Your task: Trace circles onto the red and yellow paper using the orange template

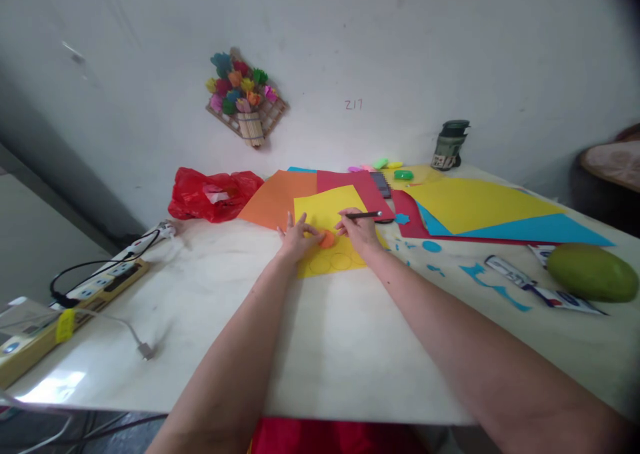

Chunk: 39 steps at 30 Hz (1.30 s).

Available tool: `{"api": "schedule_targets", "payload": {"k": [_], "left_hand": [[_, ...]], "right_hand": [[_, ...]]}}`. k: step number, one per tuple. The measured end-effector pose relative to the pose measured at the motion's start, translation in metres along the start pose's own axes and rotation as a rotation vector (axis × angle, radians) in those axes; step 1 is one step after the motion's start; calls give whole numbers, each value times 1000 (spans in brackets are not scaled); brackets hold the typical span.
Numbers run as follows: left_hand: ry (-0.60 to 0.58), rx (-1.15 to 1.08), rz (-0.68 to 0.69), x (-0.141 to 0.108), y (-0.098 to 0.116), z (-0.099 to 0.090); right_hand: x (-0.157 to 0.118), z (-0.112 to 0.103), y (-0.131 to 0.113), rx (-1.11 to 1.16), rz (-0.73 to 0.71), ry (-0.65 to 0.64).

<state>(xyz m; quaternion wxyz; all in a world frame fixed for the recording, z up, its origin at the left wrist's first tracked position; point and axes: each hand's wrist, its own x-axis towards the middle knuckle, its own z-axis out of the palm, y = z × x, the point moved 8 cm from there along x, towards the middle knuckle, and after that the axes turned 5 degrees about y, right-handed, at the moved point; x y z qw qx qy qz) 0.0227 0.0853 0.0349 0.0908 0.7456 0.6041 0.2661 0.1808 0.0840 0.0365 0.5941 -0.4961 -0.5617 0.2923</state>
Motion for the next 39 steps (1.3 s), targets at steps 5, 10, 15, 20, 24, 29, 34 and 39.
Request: {"api": "schedule_targets", "payload": {"k": [5,10,15,20,24,29,34,39], "left_hand": [[67,-117,-18,0,4,-13],[31,-123,31,-1,15,-9],[-1,-177,88,-5,22,-1],[-79,52,179,-8,26,15],[-127,197,208,-10,25,23],[-154,207,243,-11,25,23],[-190,165,250,-13,26,23],[-211,140,244,-12,25,23]], "right_hand": [[4,-2,-12,24,-29,-65],[2,7,-19,-4,-62,-183],[3,1,-25,-16,-84,-197],[10,-10,-16,-61,-73,-218],[15,-10,-3,-145,-78,-274],[15,-9,5,-311,-92,-304],[12,-10,1,-344,-132,-329],[10,-11,-1,-380,-178,-350]]}}
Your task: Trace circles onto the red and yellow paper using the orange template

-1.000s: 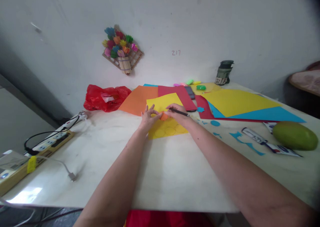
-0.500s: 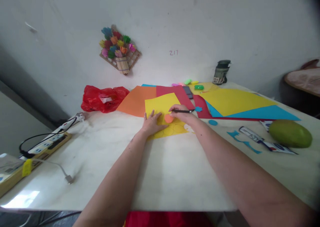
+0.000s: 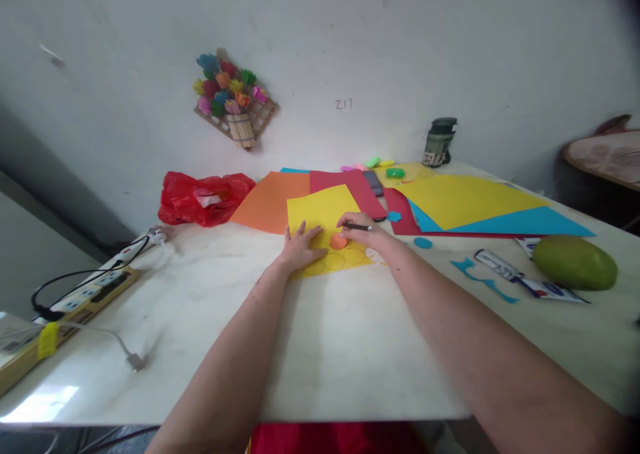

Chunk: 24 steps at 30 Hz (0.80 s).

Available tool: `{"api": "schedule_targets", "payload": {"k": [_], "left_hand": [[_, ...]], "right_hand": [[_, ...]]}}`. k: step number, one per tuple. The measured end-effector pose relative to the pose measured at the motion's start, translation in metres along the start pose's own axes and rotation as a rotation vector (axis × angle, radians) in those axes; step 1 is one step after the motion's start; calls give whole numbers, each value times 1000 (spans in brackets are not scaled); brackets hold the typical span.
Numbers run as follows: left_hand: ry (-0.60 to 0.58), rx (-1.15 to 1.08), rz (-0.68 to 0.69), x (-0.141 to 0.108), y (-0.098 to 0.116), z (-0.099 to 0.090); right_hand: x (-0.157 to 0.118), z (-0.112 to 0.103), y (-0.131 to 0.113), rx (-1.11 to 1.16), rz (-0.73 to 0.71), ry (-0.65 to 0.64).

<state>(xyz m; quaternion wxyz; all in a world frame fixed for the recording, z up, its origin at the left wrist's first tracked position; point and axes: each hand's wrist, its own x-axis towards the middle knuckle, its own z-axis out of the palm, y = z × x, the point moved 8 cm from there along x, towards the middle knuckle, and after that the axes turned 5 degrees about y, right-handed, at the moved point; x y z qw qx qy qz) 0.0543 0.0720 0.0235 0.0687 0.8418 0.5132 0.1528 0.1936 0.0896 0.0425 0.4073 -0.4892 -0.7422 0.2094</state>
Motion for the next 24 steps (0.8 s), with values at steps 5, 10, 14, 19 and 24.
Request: {"api": "schedule_targets", "payload": {"k": [5,10,14,19,24], "left_hand": [[-3,-12,7,0,0,0],[-1,4,27,1,2,0],[15,23,50,-1,5,-2],[55,69,124,-4,13,-6],[99,138,188,-5,18,-9]], "right_hand": [[-3,1,-3,8,-14,-37],[-7,-1,-10,-10,-33,-50],[-8,-1,-12,-5,-55,-55],[-8,0,-17,-23,-102,-63],[-11,-2,-25,-40,-106,-83]]}}
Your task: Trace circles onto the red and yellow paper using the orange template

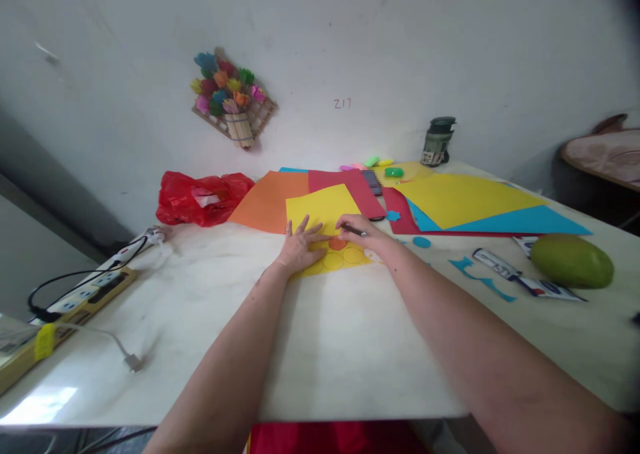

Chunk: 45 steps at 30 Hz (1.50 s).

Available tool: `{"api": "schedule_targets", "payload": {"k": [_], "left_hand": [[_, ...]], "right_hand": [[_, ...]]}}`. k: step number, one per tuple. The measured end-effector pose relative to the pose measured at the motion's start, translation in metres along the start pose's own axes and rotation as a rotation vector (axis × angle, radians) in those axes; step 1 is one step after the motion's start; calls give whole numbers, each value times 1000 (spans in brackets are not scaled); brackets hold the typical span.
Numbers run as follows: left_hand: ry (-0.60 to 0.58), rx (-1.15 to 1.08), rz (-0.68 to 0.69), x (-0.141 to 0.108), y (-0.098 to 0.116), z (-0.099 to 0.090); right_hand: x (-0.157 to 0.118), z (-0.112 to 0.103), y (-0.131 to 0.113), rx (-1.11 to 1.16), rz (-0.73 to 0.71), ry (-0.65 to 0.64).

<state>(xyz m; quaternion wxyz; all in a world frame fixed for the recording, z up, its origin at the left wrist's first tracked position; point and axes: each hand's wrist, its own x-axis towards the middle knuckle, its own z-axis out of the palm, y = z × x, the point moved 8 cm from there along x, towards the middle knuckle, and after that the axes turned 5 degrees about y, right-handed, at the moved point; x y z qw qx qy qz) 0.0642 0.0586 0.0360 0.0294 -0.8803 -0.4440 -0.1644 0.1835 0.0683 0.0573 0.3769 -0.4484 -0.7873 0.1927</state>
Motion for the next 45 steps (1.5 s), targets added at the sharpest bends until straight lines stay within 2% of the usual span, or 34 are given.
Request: {"api": "schedule_targets", "payload": {"k": [14,30,33,36,39,43,45], "left_hand": [[-46,42,20,2,1,7],[-83,94,47,3,5,9],[-59,139,98,2,11,3],[-35,182,140,1,18,-4],[-35,192,157,1,23,-8],[-31,188,164,1,26,-10],[-20,196,169,1,26,-11]], "right_hand": [[1,1,7,30,-43,-1],[-1,0,0,30,-41,-19],[1,-1,5,43,8,14],[6,-8,15,93,74,156],[8,-10,29,261,221,278],[7,6,28,548,358,231],[4,16,28,608,445,197]]}}
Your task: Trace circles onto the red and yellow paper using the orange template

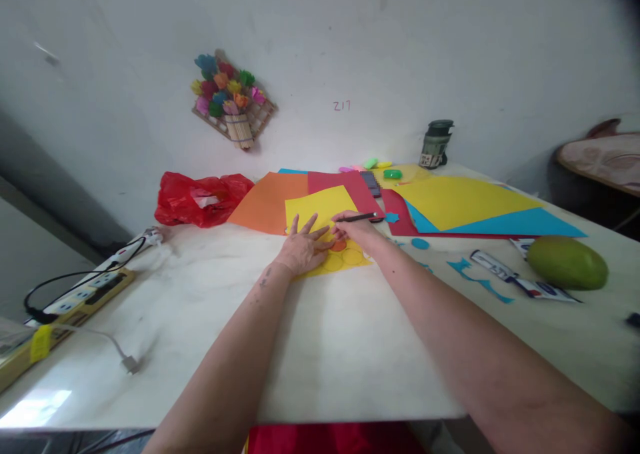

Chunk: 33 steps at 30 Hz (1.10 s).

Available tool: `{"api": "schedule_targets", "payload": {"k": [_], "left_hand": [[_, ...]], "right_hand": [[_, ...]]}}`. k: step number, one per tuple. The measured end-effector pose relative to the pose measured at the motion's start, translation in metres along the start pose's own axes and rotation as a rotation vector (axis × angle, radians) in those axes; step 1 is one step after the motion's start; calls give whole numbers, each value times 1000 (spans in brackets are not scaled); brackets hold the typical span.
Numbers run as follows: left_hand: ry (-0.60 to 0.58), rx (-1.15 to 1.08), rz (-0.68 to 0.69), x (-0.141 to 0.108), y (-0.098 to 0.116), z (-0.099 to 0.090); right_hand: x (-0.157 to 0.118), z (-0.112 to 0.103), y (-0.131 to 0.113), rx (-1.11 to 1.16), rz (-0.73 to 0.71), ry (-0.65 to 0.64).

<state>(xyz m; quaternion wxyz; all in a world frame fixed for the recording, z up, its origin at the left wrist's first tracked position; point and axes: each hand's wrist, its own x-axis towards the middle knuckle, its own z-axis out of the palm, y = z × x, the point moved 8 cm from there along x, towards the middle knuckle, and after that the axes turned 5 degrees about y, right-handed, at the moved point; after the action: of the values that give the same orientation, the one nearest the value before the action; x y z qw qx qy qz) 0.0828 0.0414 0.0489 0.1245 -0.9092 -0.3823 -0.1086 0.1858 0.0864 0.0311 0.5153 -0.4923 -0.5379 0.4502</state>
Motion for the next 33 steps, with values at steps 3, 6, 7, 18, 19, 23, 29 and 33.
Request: {"api": "schedule_targets", "payload": {"k": [3,6,7,18,19,23,29,33], "left_hand": [[17,12,12,0,0,1],[26,24,17,-1,-1,2],[28,26,18,-1,-1,2],[12,-182,-203,0,-21,16],[36,-192,-246,1,-25,16],[95,-274,-392,1,-40,16],[80,-210,-368,2,-32,19],[81,-111,-329,5,-22,19]], "right_hand": [[-2,3,7,40,68,24],[-1,2,10,68,49,29],[0,2,10,68,36,29],[4,-1,16,69,-15,89],[4,0,17,64,-6,89],[7,2,21,8,33,85],[9,4,20,-19,28,63],[10,4,24,-1,34,54]]}}
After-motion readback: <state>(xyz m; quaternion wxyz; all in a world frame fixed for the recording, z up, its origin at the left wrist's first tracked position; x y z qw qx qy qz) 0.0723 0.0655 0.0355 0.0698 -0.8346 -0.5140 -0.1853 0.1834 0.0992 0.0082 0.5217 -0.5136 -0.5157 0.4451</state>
